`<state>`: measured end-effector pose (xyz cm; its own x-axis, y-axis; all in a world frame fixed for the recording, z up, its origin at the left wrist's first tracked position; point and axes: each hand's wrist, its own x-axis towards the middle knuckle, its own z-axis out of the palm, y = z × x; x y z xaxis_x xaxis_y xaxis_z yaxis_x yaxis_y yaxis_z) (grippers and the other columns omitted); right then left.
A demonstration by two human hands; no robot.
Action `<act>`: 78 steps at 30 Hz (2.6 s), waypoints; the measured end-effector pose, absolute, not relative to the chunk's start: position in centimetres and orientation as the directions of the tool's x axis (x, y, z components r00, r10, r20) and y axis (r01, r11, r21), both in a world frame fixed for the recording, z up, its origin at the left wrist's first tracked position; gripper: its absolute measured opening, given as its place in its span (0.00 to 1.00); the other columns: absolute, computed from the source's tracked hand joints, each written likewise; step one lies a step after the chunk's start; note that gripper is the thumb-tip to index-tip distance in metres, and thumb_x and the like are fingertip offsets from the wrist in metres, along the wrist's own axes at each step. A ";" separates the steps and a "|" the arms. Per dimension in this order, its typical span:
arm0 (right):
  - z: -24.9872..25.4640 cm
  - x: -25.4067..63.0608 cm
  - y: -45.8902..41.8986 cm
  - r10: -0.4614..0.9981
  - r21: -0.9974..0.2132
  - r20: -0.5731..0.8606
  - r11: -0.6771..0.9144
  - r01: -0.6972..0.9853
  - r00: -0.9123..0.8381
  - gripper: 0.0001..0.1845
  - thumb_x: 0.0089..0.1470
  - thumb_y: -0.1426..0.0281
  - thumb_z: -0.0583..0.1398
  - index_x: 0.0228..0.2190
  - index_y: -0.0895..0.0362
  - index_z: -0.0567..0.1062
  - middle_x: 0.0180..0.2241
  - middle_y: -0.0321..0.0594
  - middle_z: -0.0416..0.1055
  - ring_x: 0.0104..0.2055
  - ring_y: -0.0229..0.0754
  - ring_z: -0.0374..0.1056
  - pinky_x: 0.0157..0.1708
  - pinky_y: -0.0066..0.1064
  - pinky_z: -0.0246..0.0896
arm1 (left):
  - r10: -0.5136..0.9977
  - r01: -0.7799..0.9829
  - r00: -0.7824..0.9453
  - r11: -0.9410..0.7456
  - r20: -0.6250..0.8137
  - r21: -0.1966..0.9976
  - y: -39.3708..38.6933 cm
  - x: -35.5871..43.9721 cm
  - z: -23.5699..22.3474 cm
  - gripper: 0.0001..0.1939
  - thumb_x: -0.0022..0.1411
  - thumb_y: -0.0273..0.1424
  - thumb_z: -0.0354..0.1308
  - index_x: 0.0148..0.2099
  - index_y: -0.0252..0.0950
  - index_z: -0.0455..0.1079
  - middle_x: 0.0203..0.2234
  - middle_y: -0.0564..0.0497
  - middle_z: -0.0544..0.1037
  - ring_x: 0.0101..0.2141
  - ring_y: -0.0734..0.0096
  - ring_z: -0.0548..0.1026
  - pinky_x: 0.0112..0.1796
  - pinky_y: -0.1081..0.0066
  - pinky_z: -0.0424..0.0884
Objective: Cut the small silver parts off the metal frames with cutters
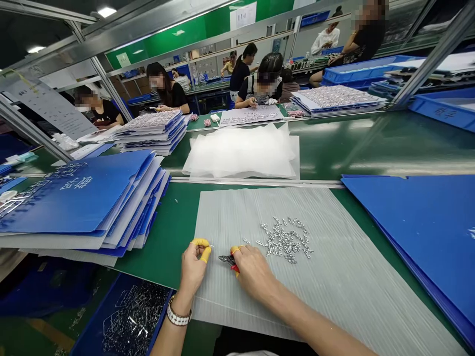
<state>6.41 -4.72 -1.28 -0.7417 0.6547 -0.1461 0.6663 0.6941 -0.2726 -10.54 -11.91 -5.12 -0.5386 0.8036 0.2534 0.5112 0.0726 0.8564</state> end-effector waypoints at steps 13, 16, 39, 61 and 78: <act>-0.8 8.1 -2.5 0.691 -0.804 -0.142 0.337 0.490 -0.708 0.09 0.49 0.78 0.54 0.35 0.56 0.66 0.29 0.36 0.67 0.31 0.39 0.65 0.30 0.29 0.56 | 0.872 0.681 -0.377 0.031 0.314 0.731 -12.0 -10.9 -4.8 0.05 0.58 0.29 0.54 0.33 0.38 0.71 0.27 0.48 0.73 0.30 0.64 0.70 0.40 0.61 0.62; -0.8 8.8 -1.6 0.723 -0.974 -0.108 0.059 0.217 -0.683 0.10 0.49 0.74 0.54 0.37 0.56 0.64 0.30 0.35 0.66 0.32 0.37 0.64 0.32 0.28 0.59 | 0.855 0.590 -0.439 0.042 0.276 0.807 -11.9 -11.4 -4.6 0.04 0.56 0.31 0.56 0.35 0.38 0.71 0.26 0.49 0.73 0.27 0.66 0.69 0.37 0.64 0.63; -0.4 11.5 -0.6 0.873 -0.926 -0.246 -0.339 -0.164 -0.421 0.18 0.37 0.66 0.63 0.34 0.56 0.69 0.27 0.34 0.65 0.29 0.37 0.59 0.26 0.28 0.49 | 0.884 -0.297 -0.411 0.099 -0.221 0.950 -8.6 -8.4 -3.4 0.16 0.49 0.37 0.65 0.38 0.33 0.75 0.20 0.57 0.63 0.20 0.82 0.56 0.25 0.76 0.58; -1.8 9.1 -1.3 0.838 -0.922 -0.244 -0.356 -0.151 -0.487 0.16 0.38 0.68 0.63 0.33 0.55 0.69 0.26 0.32 0.66 0.30 0.38 0.62 0.34 0.30 0.54 | 0.878 -0.216 -0.433 0.119 -0.204 0.969 -7.5 -4.6 -3.7 0.18 0.50 0.37 0.63 0.42 0.32 0.73 0.30 0.46 0.77 0.25 0.75 0.69 0.28 0.72 0.63; -1.0 9.1 -1.6 0.792 -0.920 -0.251 -0.373 -0.116 -0.556 0.17 0.37 0.68 0.63 0.34 0.56 0.69 0.27 0.34 0.66 0.32 0.39 0.63 0.34 0.32 0.55 | 0.897 0.018 -0.414 0.180 -0.157 0.983 -8.9 -3.4 -3.2 0.12 0.52 0.34 0.61 0.37 0.33 0.73 0.22 0.49 0.77 0.23 0.69 0.74 0.25 0.73 0.66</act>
<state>9.15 -1.59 -0.98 -0.5560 0.7924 -0.2510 -0.1162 -0.3731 -0.9205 -3.36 -8.89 -3.22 -0.4135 0.8969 -0.1566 0.0181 0.1801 0.9835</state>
